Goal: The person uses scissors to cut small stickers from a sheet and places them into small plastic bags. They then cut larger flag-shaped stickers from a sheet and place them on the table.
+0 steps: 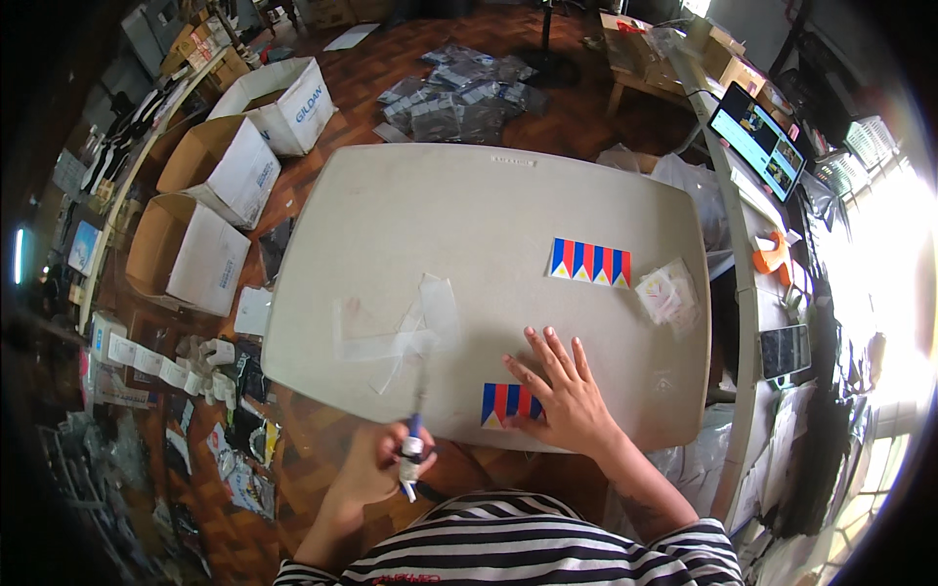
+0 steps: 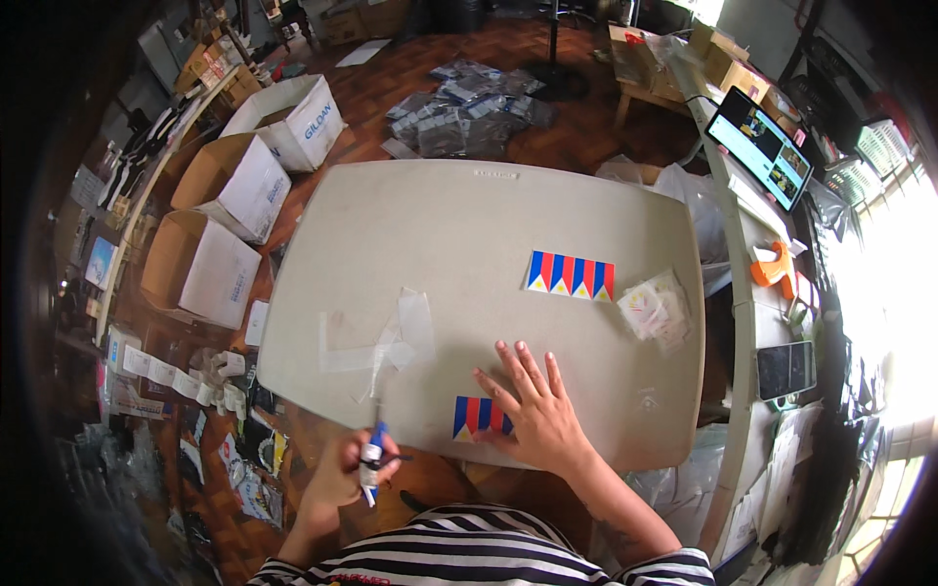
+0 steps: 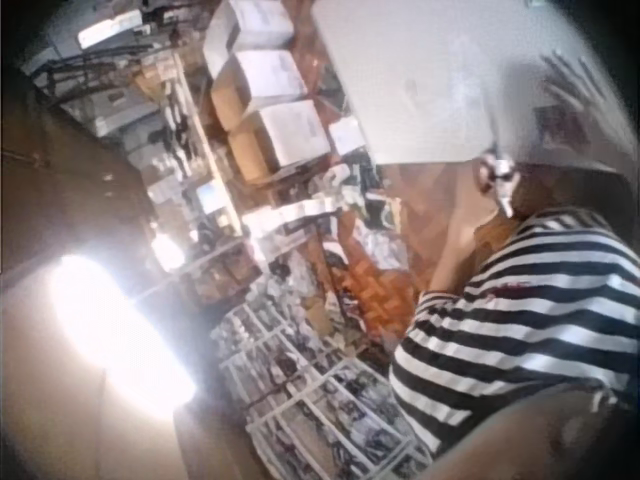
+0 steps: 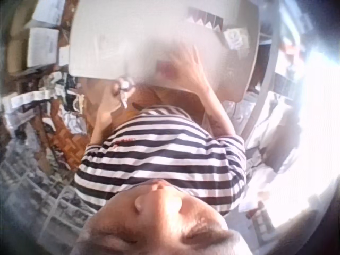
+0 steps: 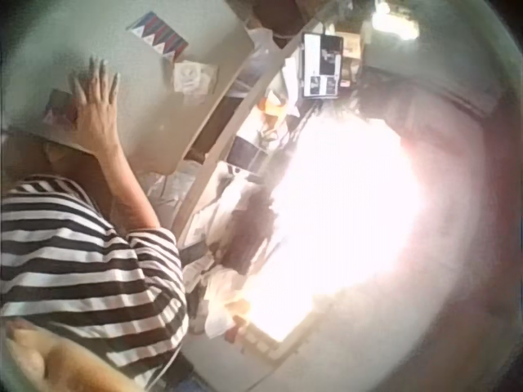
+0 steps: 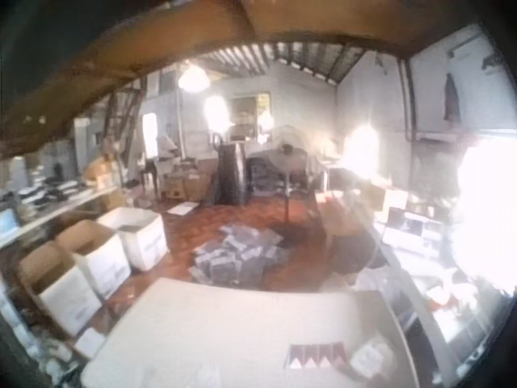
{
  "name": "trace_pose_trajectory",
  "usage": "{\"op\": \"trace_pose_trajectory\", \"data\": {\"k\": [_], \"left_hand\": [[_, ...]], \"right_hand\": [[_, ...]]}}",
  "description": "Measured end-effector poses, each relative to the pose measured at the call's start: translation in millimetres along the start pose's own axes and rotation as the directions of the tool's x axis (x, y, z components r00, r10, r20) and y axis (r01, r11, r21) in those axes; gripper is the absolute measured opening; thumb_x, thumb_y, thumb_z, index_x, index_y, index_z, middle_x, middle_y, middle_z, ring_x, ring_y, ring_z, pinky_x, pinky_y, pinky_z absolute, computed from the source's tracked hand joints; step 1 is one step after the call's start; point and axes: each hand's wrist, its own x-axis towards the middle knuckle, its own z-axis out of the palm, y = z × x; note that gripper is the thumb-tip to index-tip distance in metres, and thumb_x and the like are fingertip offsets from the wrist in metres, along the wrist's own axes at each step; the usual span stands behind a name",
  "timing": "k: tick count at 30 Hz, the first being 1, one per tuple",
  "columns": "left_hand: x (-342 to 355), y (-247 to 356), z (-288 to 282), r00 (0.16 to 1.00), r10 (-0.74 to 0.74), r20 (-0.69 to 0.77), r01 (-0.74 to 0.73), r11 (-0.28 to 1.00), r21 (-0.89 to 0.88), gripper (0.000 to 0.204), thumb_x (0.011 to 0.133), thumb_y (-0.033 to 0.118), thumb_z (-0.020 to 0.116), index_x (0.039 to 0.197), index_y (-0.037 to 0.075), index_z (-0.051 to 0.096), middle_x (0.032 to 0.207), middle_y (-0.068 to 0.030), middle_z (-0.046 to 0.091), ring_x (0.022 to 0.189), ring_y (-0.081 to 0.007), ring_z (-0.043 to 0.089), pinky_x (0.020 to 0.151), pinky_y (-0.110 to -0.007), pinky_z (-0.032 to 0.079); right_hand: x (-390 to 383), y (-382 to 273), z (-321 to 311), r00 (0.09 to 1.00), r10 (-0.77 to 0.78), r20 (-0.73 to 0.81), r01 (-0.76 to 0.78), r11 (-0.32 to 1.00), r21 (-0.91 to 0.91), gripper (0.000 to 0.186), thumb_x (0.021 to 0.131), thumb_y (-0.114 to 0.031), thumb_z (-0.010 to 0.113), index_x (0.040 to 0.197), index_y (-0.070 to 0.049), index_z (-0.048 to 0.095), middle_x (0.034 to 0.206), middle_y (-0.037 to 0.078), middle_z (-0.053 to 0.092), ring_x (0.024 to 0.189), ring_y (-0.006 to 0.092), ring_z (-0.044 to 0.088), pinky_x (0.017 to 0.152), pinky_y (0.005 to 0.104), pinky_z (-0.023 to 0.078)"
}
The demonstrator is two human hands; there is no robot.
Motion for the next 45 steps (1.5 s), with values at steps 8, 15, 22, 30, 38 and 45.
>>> {"op": "trace_pose_trajectory", "data": {"k": [8,15,22,30,38,45], "left_hand": [[78.2,22.0,-31.5,0.818,0.437,-0.374,0.255,0.307,0.917,0.032,0.078,0.021,0.078,0.107,0.01,0.068,0.083,-0.0131,0.07,0.073,-0.0325,0.067,0.065,-0.041,0.052],[60.6,-15.3,-5.0,0.854,0.384,-0.351,0.192,0.395,0.898,0.033,0.077,0.02,0.078,0.105,0.007,0.068,0.084,-0.0182,0.069,0.079,-0.0386,0.067,0.069,-0.047,0.051],[53.4,-47.4,8.5,0.814,0.39,-0.43,-0.28,0.913,0.297,0.018,0.09,0.013,0.067,0.103,0.0,0.069,0.083,0.0024,0.057,0.071,-0.008,0.049,0.063,-0.023,0.041],[61.1,-43.9,-2.8,0.839,0.4,-0.369,-0.385,0.915,0.118,0.02,0.095,0.019,0.056,0.102,0.001,0.062,0.072,0.0027,0.043,0.067,-0.0064,0.039,0.06,-0.022,0.03],[74.3,-41.4,48.8,0.878,0.475,-0.065,-0.465,0.876,0.129,0.022,0.097,0.022,0.058,0.103,0.001,0.061,0.074,0.0021,0.046,0.067,-0.0056,0.04,0.059,-0.021,0.031],[60.1,-19.8,57.8,0.842,0.514,0.167,-0.538,0.822,0.187,0.032,0.092,0.025,0.064,0.105,-0.004,0.061,0.071,0.0004,0.048,0.06,-0.0071,0.044,0.055,-0.022,0.036]], "right_hand": [[97.2,92.7,12.0,0.916,0.082,-0.392,-0.201,0.941,-0.272,0.063,0.093,-0.047,0.06,0.146,-0.016,0.046,0.155,0.018,0.031,0.145,0.0385,0.027,0.116,0.0585,0.02],[80.0,-13.2,58.2,0.972,-0.207,-0.109,0.229,0.939,0.256,0.065,0.092,-0.043,0.061,0.147,-0.015,0.042,0.153,0.018,0.036,0.145,0.0314,0.03,0.12,0.052,0.021],[16.7,-44.9,54.0,0.986,-0.131,-0.098,0.139,0.988,0.073,0.05,0.09,-0.031,0.059,0.137,-0.012,0.052,0.15,0.015,0.04,0.144,0.028,0.033,0.12,0.0486,0.024],[-225.9,0.7,12.3,0.709,0.599,-0.372,-0.423,0.783,0.455,0.023,0.088,-0.008,0.063,0.111,-0.004,0.067,0.104,0.017,0.067,0.099,0.0346,0.063,0.092,0.0433,0.049],[-353.0,-83.0,17.1,-0.09,0.99,-0.113,-0.991,-0.1,-0.089,0.051,0.099,-0.032,0.055,0.137,0.001,0.051,0.12,0.026,0.063,0.119,0.0393,0.057,0.105,0.0451,0.042],[-439.1,4.5,-186.8,-0.018,0.629,-0.777,-0.73,0.523,0.44,0.018,0.09,-0.015,0.065,0.103,-0.004,0.069,0.087,0.012,0.072,0.089,0.0301,0.069,0.08,0.0371,0.054]]}}
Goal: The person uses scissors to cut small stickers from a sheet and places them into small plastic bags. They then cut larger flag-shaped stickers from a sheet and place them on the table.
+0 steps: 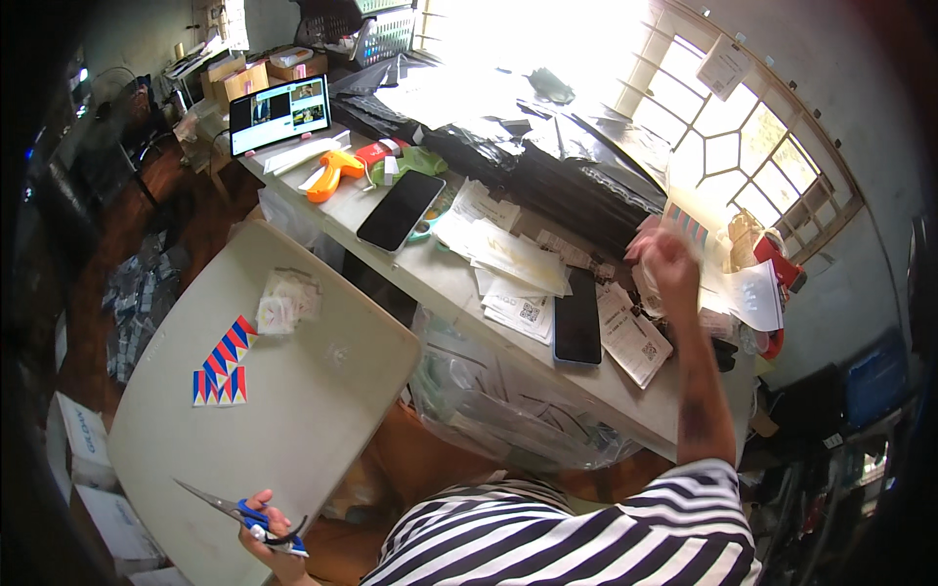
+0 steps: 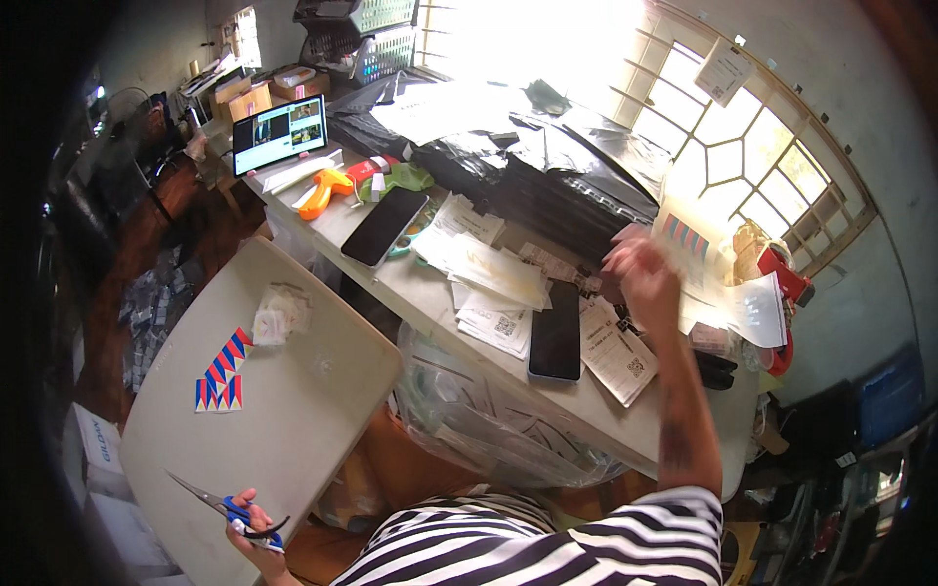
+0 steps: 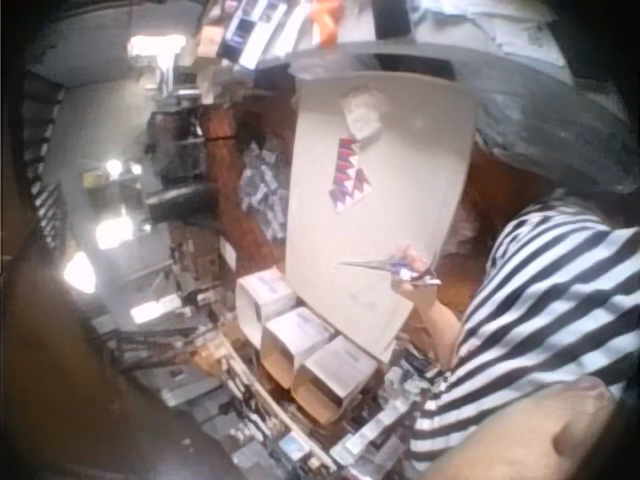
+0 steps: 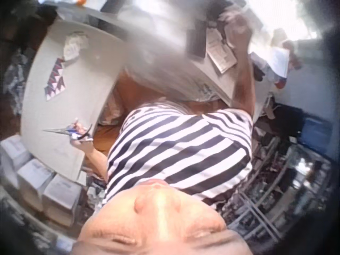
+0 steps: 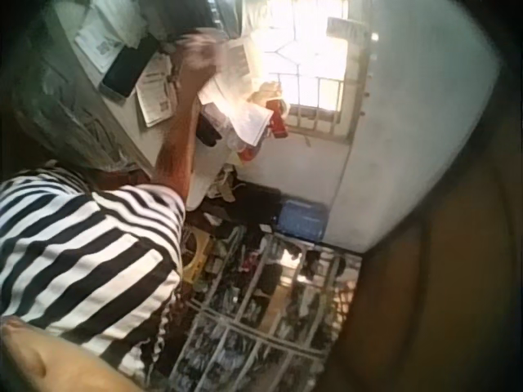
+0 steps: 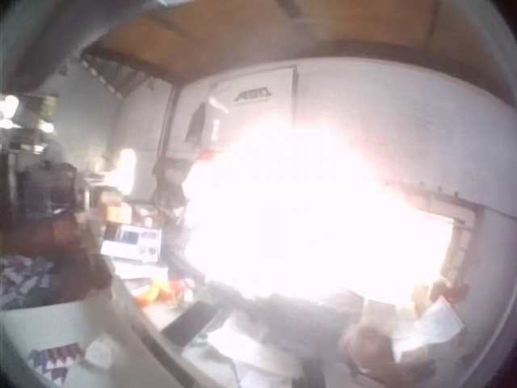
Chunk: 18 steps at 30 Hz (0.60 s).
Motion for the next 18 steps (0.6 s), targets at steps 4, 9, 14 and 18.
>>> {"op": "trace_pose_trajectory", "data": {"k": [4,9,14,18], "left_hand": [[-6.2,-9.7,1.9,0.998,0.005,0.066,0.005,0.988,-0.152,0.038,0.088,0.026,0.069,0.102,-0.008,0.062,0.073,-0.006,0.057,0.057,-0.0089,0.05,0.052,-0.023,0.043],[-43.1,-3.9,-30.3,0.999,-0.029,-0.02,0.032,0.991,0.132,0.034,0.097,0.029,0.062,0.11,-0.002,0.061,0.084,-0.0086,0.06,0.067,-0.0178,0.056,0.059,-0.031,0.049],[-44.0,-30.7,-32.1,0.991,-0.133,0.007,0.133,0.982,-0.136,0.032,0.094,0.023,0.065,0.111,-0.003,0.059,0.08,-0.0035,0.056,0.062,-0.0106,0.05,0.052,-0.024,0.042],[-47.5,-48.7,-53.3,0.987,-0.161,-0.019,0.157,0.978,-0.141,0.041,0.09,0.025,0.067,0.116,-0.004,0.055,0.09,-0.0099,0.06,0.061,-0.0122,0.051,0.053,-0.025,0.043]], "right_hand": [[31.5,193.2,-97.2,0.924,0.253,-0.288,-0.369,0.386,-0.845,0.075,0.085,-0.055,0.067,0.143,-0.011,0.047,0.15,0.016,0.041,0.137,0.0398,0.04,0.115,0.0422,0.032],[28.5,169.0,-26.5,0.84,0.485,-0.244,-0.508,0.542,-0.669,0.059,0.089,-0.048,0.064,0.127,-0.004,0.062,0.131,0.023,0.059,0.124,0.0378,0.054,0.104,0.0452,0.043],[44.0,223.3,-128.4,0.651,0.106,-0.751,-0.659,0.57,-0.491,0.04,0.095,-0.04,0.056,0.091,-0.002,0.07,0.093,0.025,0.07,0.087,0.0429,0.068,0.076,0.0524,0.052],[76.0,17.3,-90.3,0.9,-0.341,-0.273,-0.062,0.519,-0.853,0.021,0.098,-0.021,0.055,0.108,-0.007,0.067,0.093,0.019,0.071,0.085,0.038,0.068,0.073,0.0453,0.053]]}}
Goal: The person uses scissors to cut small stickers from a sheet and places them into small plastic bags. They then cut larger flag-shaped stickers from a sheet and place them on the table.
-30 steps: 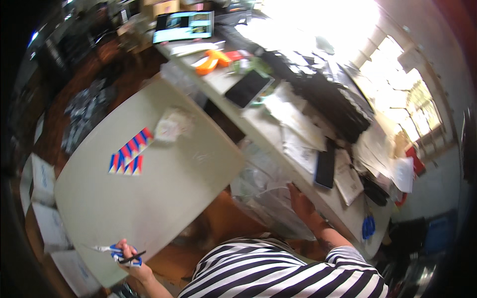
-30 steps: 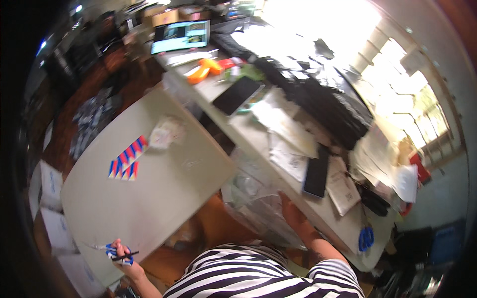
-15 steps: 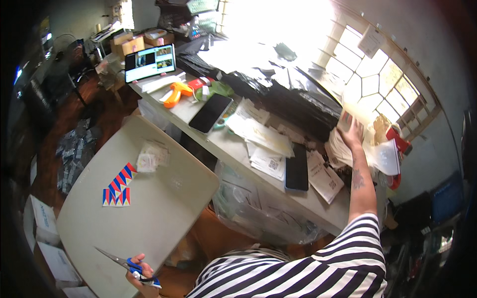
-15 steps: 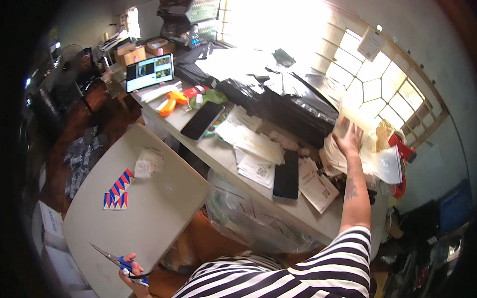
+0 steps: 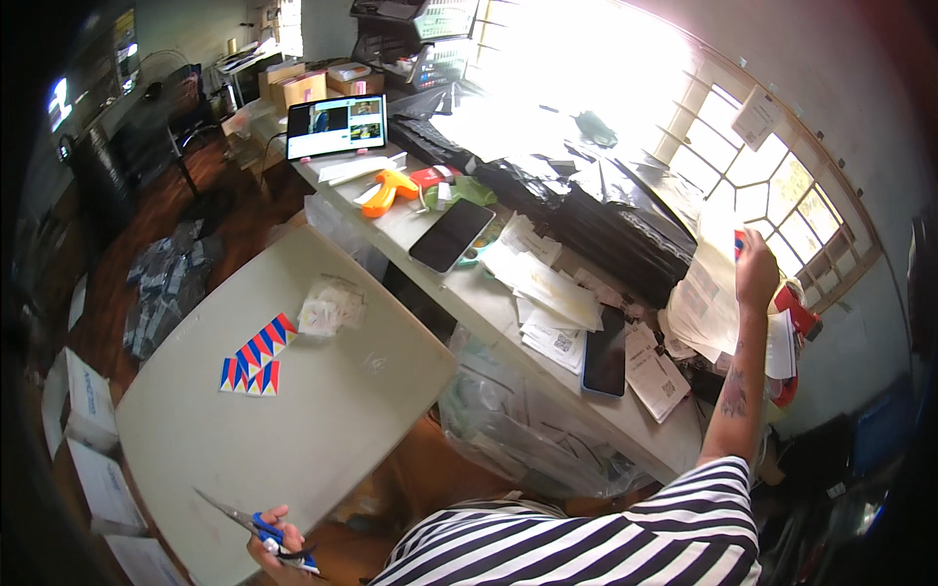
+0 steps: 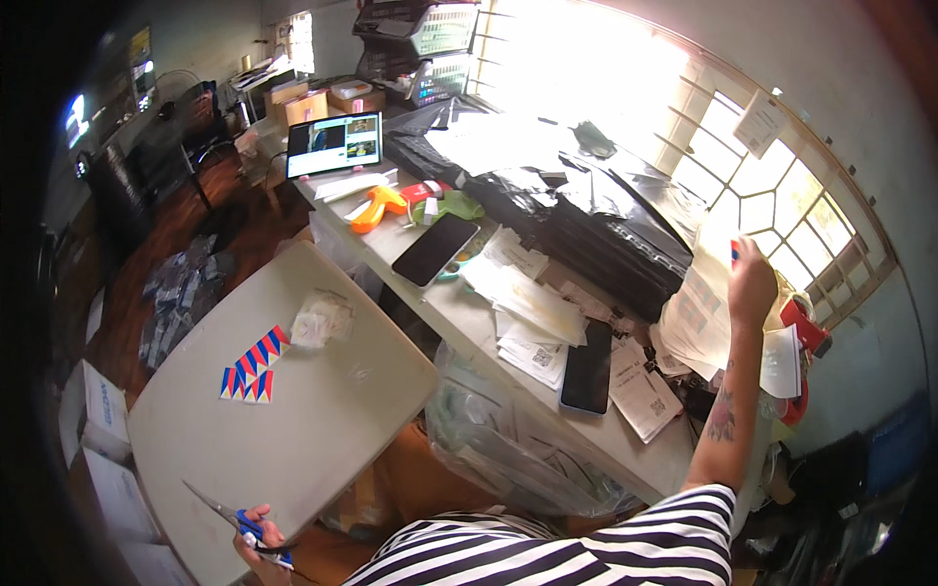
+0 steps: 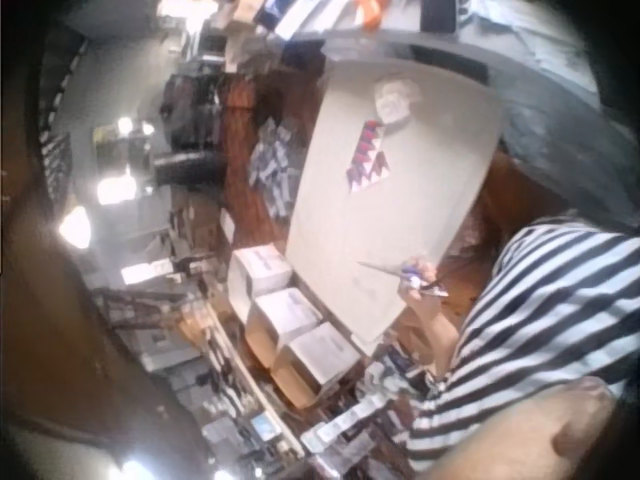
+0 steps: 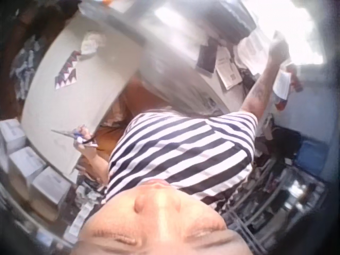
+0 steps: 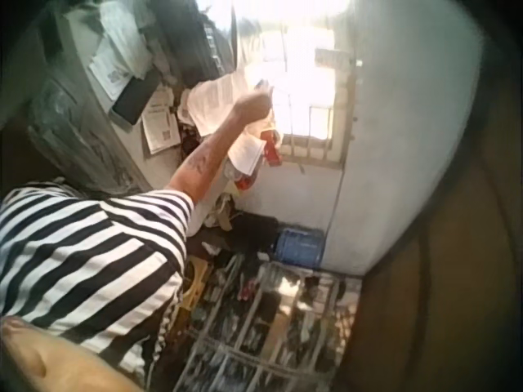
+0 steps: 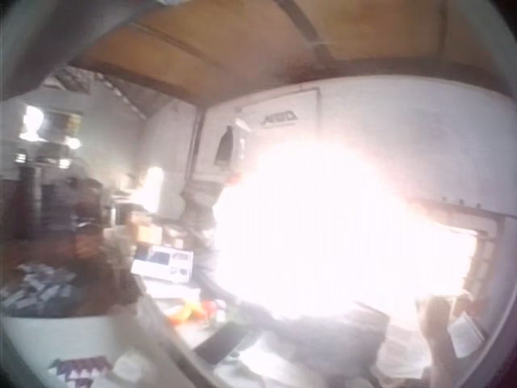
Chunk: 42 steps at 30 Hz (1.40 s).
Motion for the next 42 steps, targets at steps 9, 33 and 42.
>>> {"op": "trace_pose_trajectory", "data": {"k": [9,33,42], "left_hand": [[-12.3,44.9,4.3,0.997,0.08,0.01,-0.079,0.995,-0.062,0.056,0.087,0.024,0.069,0.134,0.005,0.044,0.114,-0.0202,0.063,0.085,-0.0188,0.062,0.081,-0.033,0.051],[-139.5,13.6,-12.3,0.784,-0.618,-0.051,0.62,0.78,0.086,0.015,0.094,0.011,0.053,0.095,0.0,0.063,0.083,-0.0029,0.063,0.071,-0.0099,0.058,0.067,-0.023,0.047],[-115.5,70.1,-23.3,0.736,-0.676,0.043,0.677,0.735,-0.04,0.022,0.097,0.016,0.049,0.093,0.0,0.063,0.086,-0.0034,0.063,0.074,-0.0109,0.058,0.068,-0.024,0.047]], "right_hand": [[-30.8,-387.0,-193.3,-0.111,-0.834,-0.54,-0.257,-0.501,0.827,0.027,0.092,-0.001,0.053,0.116,-0.003,0.066,0.103,0.01,0.072,0.085,0.0215,0.072,0.076,0.035,0.058],[-311.5,-558.6,-170.3,0.233,-0.912,-0.336,0.171,-0.302,0.938,0.055,0.092,-0.022,0.063,0.144,-0.018,0.047,0.153,0.014,0.037,0.143,0.0332,0.033,0.113,0.0582,0.027],[-325.7,-536.2,-177.3,0.0,-0.892,-0.452,0.224,-0.44,0.87,0.043,0.088,-0.029,0.069,0.131,-0.025,0.062,0.149,0.009,0.044,0.142,0.0323,0.036,0.113,0.0571,0.029]]}}
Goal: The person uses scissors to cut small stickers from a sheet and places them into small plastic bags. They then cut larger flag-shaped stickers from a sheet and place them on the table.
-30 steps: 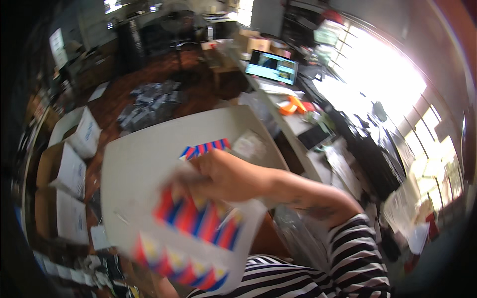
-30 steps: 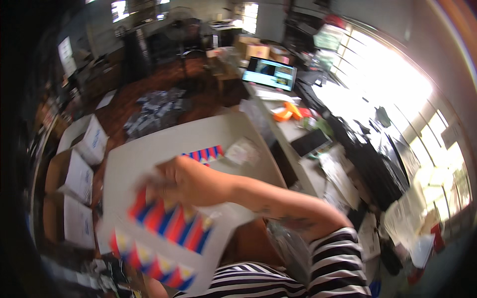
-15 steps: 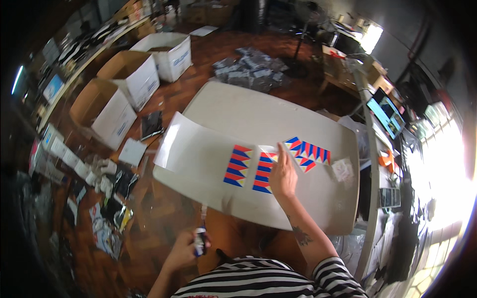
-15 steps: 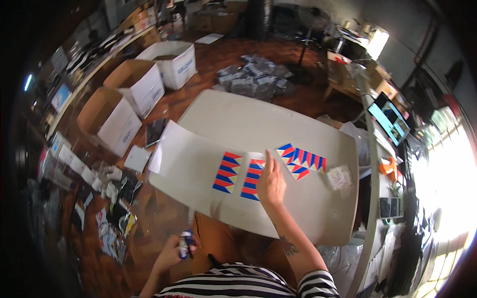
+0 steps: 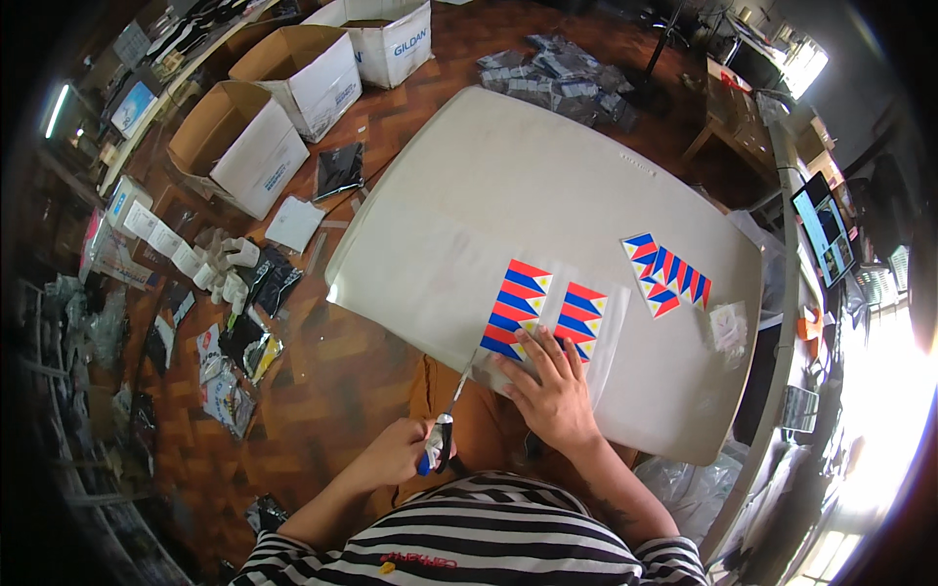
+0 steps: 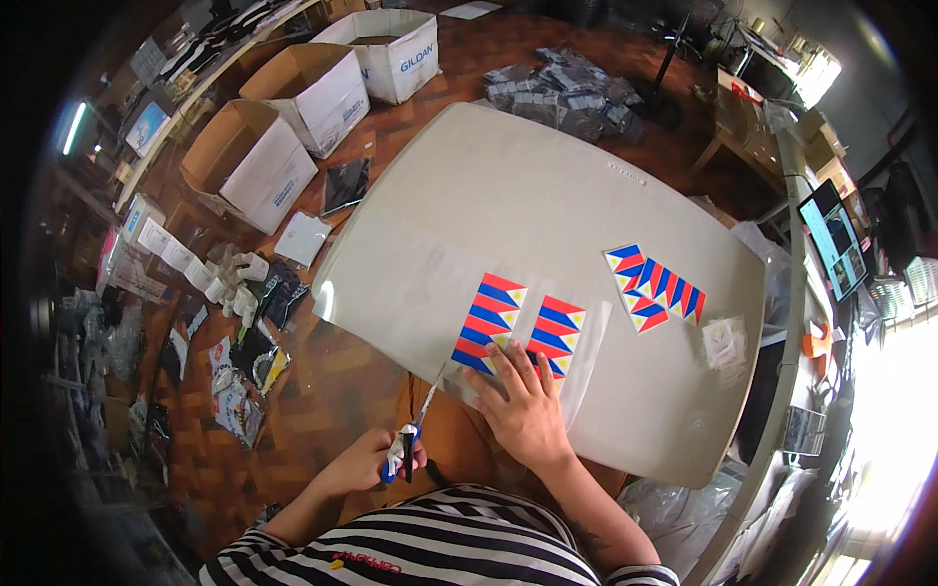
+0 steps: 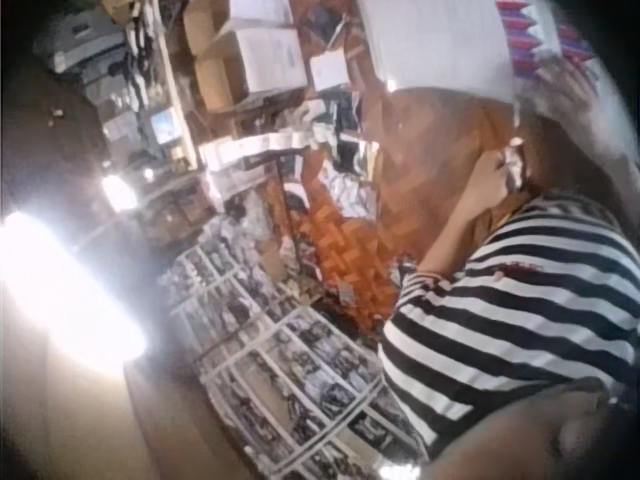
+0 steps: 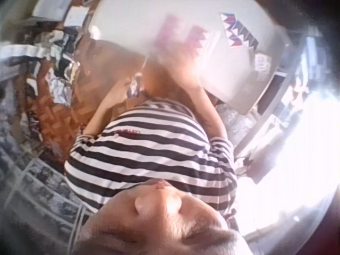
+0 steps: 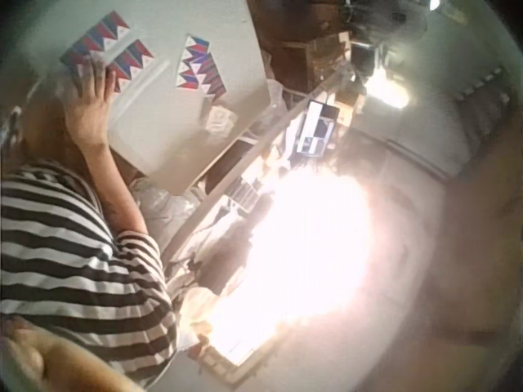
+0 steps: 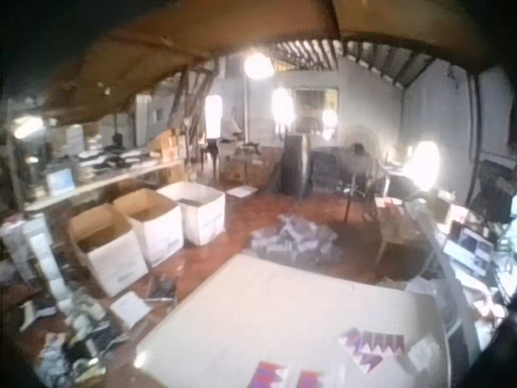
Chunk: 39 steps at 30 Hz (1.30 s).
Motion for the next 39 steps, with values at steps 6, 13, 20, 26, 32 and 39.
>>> {"op": "trace_pose_trajectory", "data": {"k": [6,13,20,26,32,39], "left_hand": [[11.0,-5.7,2.8,1.0,0.011,-0.017,-0.01,1.0,0.024,0.012,0.093,0.007,0.055,0.091,0.0,0.064,0.085,-0.0027,0.062,0.075,-0.0112,0.058,0.068,-0.025,0.047],[18.7,-29.5,5.1,0.999,0.022,-0.038,-0.015,0.985,0.169,0.009,0.093,0.004,0.057,0.09,-0.001,0.064,0.086,-0.0043,0.062,0.071,-0.0113,0.058,0.065,-0.023,0.047],[15.5,-26.8,2.5,0.999,0.001,0.042,0.001,0.999,-0.039,0.011,0.095,0.006,0.057,0.09,-0.002,0.062,0.087,-0.0056,0.062,0.073,-0.0104,0.059,0.063,-0.021,0.048],[23.3,-7.0,6.5,0.999,-0.034,-0.03,0.03,0.991,-0.13,0.016,0.097,0.013,0.055,0.089,0.002,0.064,0.079,-0.0032,0.063,0.065,-0.0082,0.057,0.059,-0.021,0.044],[49.6,10.5,-2.4,0.996,-0.043,-0.074,0.028,0.98,-0.198,0.025,0.095,0.024,0.055,0.085,0.004,0.067,0.066,-0.0021,0.061,0.059,-0.0085,0.055,0.054,-0.023,0.038],[62.8,36.3,-17.1,0.998,-0.032,-0.052,0.022,0.982,-0.185,0.025,0.094,0.021,0.055,0.084,0.002,0.067,0.068,-0.0042,0.062,0.057,-0.0107,0.057,0.055,-0.024,0.041]], "right_hand": [[-1.2,3.1,-0.3,1.0,0.008,0.0,-0.008,1.0,0.003,0.043,0.087,-0.024,0.069,0.13,-0.024,0.063,0.15,0.01,0.042,0.142,0.0327,0.035,0.113,0.0587,0.029],[-0.3,3.2,-2.1,0.999,0.01,0.035,-0.01,1.0,0.006,0.042,0.09,-0.03,0.067,0.132,-0.025,0.061,0.152,0.011,0.039,0.144,0.033,0.032,0.113,0.0591,0.028],[-4.3,-19.5,2.4,0.994,-0.026,0.103,0.029,0.999,-0.025,0.055,0.093,-0.046,0.06,0.139,-0.015,0.054,0.152,0.013,0.039,0.145,0.0317,0.03,0.114,0.0572,0.026],[-6.3,-20.4,13.7,0.997,-0.031,0.075,0.037,0.996,-0.084,0.055,0.092,-0.045,0.061,0.137,-0.014,0.054,0.15,0.011,0.042,0.142,0.0298,0.033,0.111,0.0553,0.029],[-4.1,-21.7,13.7,0.998,-0.04,0.043,0.041,0.999,-0.035,0.051,0.089,-0.039,0.066,0.132,-0.012,0.059,0.147,0.011,0.045,0.139,0.0298,0.038,0.11,0.0538,0.03],[-3.3,-18.3,13.0,0.999,-0.044,0.016,0.044,0.999,-0.015,0.048,0.088,-0.036,0.068,0.129,-0.012,0.061,0.146,0.01,0.046,0.137,0.0304,0.041,0.11,0.0535,0.03]]}}
